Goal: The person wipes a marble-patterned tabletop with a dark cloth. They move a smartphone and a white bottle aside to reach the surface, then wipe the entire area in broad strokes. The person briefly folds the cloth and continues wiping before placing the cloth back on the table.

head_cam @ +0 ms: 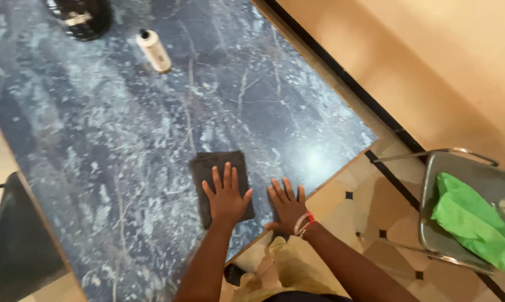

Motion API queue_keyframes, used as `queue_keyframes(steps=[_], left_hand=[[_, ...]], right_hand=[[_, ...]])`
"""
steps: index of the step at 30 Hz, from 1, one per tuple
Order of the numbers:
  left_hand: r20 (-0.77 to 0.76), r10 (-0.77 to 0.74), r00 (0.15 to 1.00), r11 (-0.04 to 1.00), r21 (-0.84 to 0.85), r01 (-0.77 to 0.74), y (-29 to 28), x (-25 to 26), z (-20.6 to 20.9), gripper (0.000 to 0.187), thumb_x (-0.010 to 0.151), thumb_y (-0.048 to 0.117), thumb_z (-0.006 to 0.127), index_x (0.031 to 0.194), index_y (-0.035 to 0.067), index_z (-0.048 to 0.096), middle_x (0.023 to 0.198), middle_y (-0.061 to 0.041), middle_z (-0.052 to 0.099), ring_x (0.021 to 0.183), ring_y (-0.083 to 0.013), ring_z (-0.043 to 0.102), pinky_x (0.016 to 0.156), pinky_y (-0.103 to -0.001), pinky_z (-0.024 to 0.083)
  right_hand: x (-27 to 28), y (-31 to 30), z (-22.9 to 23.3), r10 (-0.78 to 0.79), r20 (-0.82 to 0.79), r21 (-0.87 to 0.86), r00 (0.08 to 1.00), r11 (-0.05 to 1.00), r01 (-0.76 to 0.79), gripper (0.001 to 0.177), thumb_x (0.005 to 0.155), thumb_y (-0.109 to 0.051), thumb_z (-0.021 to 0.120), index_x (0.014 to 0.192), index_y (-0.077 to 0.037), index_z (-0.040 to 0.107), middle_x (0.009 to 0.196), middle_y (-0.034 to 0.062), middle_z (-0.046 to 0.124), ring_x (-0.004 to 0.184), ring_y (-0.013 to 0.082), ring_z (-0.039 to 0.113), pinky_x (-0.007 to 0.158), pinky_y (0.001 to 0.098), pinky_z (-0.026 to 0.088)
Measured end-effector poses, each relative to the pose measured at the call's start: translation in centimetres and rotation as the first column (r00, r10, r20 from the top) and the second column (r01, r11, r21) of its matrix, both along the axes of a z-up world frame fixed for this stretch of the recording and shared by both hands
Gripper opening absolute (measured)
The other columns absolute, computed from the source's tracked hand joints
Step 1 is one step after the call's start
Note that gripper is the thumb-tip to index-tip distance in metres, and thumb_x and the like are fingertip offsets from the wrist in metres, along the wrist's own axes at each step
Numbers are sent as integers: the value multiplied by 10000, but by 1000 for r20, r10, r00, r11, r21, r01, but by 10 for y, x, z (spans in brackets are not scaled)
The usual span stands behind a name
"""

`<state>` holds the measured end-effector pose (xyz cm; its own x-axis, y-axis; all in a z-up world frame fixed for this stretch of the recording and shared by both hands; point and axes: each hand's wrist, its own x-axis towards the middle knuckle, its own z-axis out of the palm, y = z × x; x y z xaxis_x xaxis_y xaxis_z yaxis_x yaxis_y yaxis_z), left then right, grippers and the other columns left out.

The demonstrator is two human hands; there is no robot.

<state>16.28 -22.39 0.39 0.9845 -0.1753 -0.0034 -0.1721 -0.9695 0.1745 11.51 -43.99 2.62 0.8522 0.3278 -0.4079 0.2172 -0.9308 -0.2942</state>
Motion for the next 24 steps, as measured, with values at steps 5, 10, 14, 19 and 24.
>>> queue_keyframes(steps=[5, 10, 14, 19, 24], left_hand=[[-68, -199, 978, 980, -33, 197, -100, 32, 15, 877, 898, 662, 490, 1566, 116, 332, 1693, -45, 134, 1550, -371, 45, 1150, -729, 82], [-78, -413, 908, 897, -208, 390, -174, 47, 19, 885, 901, 676, 502, 1574, 123, 346, 1704, -29, 167, 1565, -335, 62, 1184, -712, 54], [-17, -327, 945, 918, -244, 313, -181, 20, 15, 774, 937, 647, 480, 1565, 205, 383, 1674, -65, 196, 1548, -353, 77, 1170, -704, 32], [-78, -477, 876, 867, -209, 453, -128, -16, 5, 810, 933, 667, 511, 1555, 156, 421, 1634, -100, 341, 1572, -347, 111, 1239, -651, 34], [-253, -494, 832, 868, -90, 488, -71, -37, 11, 787, 895, 627, 567, 1507, 145, 461, 1625, -41, 374, 1578, -270, 123, 1244, -618, 34]], right_hand=[[24, -96, -24, -323, 445, 495, 835, 866, 72, 662, 833, -395, 766, 1348, -61, 520, 1643, 325, 207, 1530, 469, 237, 1221, 528, 271], [80, -139, 4, -376, 486, 565, 789, 824, 45, 427, 924, -304, 715, 1251, -32, 671, 1568, 238, 441, 1446, 371, 435, 1179, 469, 381], [103, -124, 13, -185, 425, 557, 886, 825, -95, 466, 943, -316, 682, 1317, -41, 637, 1522, 170, 519, 1436, 353, 467, 1158, 459, 393], [105, -90, -6, 169, 463, 388, 870, 844, -370, 524, 973, -449, 578, 1355, -92, 610, 1545, 118, 507, 1484, 306, 405, 1166, 479, 314], [79, -57, -19, 245, 434, 250, 867, 892, -377, 664, 930, -560, 557, 1389, -81, 582, 1588, 132, 412, 1511, 315, 285, 1136, 526, 241]])
